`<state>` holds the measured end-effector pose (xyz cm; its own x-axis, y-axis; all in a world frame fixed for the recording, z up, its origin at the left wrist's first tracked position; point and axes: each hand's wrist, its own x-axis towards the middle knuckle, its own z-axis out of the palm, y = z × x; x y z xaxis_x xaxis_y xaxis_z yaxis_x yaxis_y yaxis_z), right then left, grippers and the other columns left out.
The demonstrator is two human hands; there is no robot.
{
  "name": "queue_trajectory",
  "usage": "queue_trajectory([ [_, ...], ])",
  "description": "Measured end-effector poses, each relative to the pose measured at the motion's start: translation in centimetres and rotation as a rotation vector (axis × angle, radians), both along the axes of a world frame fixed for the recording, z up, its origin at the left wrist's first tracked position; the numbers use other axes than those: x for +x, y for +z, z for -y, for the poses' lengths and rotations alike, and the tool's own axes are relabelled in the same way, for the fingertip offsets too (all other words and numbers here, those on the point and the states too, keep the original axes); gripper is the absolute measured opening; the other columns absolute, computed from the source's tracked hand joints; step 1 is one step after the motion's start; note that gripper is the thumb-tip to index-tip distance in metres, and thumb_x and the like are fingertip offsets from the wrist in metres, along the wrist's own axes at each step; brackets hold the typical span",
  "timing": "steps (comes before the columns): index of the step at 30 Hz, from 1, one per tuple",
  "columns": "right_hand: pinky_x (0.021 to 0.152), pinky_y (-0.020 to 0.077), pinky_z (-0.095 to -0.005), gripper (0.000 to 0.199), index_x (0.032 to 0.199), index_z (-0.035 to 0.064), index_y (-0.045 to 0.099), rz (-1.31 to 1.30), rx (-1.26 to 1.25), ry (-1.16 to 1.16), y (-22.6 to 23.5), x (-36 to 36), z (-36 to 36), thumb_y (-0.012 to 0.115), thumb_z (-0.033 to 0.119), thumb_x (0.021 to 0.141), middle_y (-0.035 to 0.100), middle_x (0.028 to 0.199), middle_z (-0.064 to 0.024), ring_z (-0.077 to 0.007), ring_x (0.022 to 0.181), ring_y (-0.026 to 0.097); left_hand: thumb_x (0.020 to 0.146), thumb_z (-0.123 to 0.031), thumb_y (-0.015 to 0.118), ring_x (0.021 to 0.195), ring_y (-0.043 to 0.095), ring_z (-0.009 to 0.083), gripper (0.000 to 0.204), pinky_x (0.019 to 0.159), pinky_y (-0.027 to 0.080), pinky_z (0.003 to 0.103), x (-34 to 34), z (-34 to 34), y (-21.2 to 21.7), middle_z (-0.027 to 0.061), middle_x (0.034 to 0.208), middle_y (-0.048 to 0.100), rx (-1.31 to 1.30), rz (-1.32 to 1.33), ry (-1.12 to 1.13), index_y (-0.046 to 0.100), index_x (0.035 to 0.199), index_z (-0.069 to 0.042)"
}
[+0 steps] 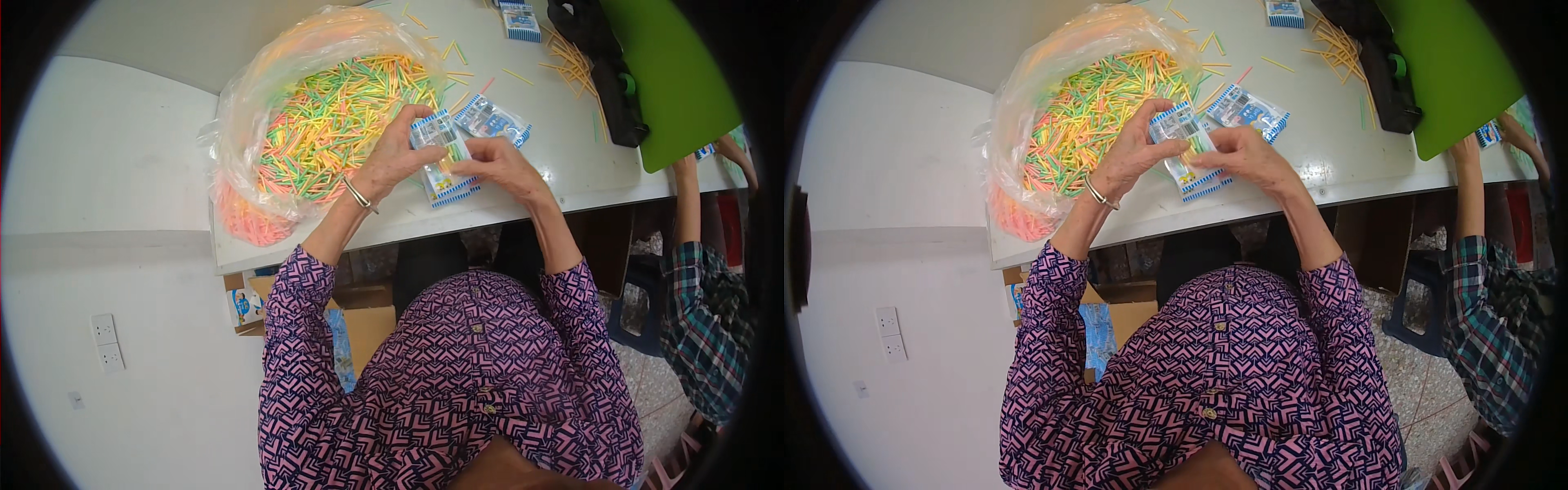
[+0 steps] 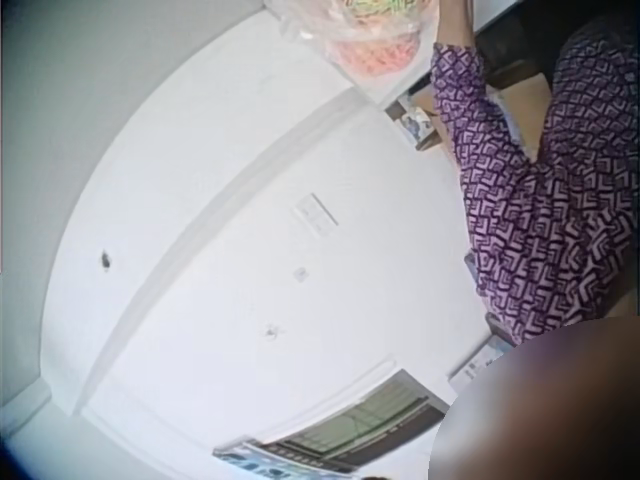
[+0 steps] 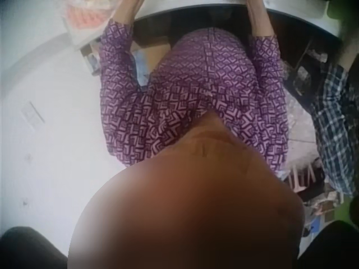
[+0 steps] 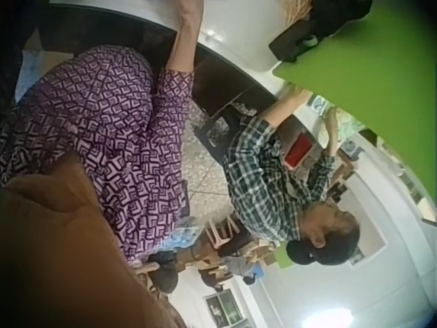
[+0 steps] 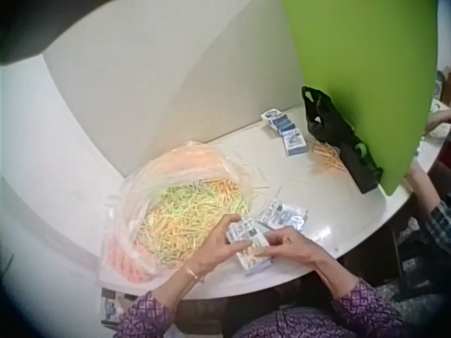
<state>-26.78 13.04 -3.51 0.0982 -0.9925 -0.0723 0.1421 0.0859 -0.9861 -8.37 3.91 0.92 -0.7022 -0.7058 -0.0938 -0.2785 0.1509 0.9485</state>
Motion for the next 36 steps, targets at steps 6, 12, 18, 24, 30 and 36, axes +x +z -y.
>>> queue_trajectory([
  [6,0.065,0.0437,-0.0288,0.027,0.092,-0.0001,0.066,-0.796,-0.306,-0.632,-1.4,-4.0,1.1,0.068,0.023,0.077,0.061,0.082,-0.0071,-0.0177,0.072,0.054,0.076,-0.018,0.071,0.091,0.055,0.017,0.059,0.077,0.048,0.031,1.5,0.7,-2.1,0.011,0.105,0.054,-0.386,0.298,-0.202,0.041,0.123,0.001],
  [12,0.079,0.0382,-0.0385,0.023,0.086,0.0056,0.068,-1.01,-0.307,-0.66,-3.8,-4.4,2.2,0.068,0.025,0.074,0.058,0.088,-0.008,-0.0277,0.089,0.052,0.074,-0.029,0.072,0.09,0.055,0.0228,0.057,0.074,0.048,0.035,-0.4,0.8,-1.8,0.0124,0.106,0.055,-0.784,0.218,0.051,0.049,0.118,-0.002],
  [18,0.079,0.0368,-0.0363,0.018,0.088,0.0057,0.067,-1.049,-0.535,-0.754,-1.6,-3.6,1.7,0.067,0.018,0.075,0.059,0.089,-0.0052,-0.0244,0.09,0.052,0.077,-0.032,0.071,0.091,0.056,0.0202,0.048,0.073,0.048,0.031,-3.4,2.0,-1.4,0.011,0.104,0.058,-0.676,0.134,0.136,0.057,0.111,-0.002],
  [24,0.078,0.0394,-0.0334,0.02,0.091,0.0039,0.065,-0.836,-0.649,-0.568,2.1,-1.5,0.2,0.07,0.013,0.074,0.062,0.092,-0.0069,-0.0227,0.087,0.056,0.084,-0.016,0.064,0.072,0.055,0.0058,0.022,0.063,0.044,0.022,-3.6,1.7,-0.9,0.003,0.079,0.065,-0.244,0.004,0.048,0.064,0.095,0.003],
  [30,0.059,0.0398,-0.0264,0.018,0.089,-0.0025,0.064,-0.599,-0.453,-0.372,2.7,-1.2,0.6,0.067,0.012,0.078,0.061,0.076,-0.0066,-0.0136,0.066,0.051,0.084,-0.011,0.062,0.067,0.054,0.0044,0.014,0.06,0.043,0.022,-2.1,-0.5,-0.1,0.0023,0.073,0.066,-0.348,-0.033,0.101,0.067,0.09,0.001],
  [36,0.05,0.0357,-0.0316,0.022,0.079,-0.0035,0.062,-0.503,-0.299,-0.295,2.1,-0.4,0.6,0.065,0.018,0.08,0.054,0.058,-0.0115,-0.0189,0.05,0.044,0.083,-0.011,0.062,0.058,0.049,0.0059,0.013,0.053,0.04,0.023,-1.0,-1.3,0.2,0.0066,0.064,0.061,-0.524,-0.003,0.137,0.067,0.088,0.0],
])
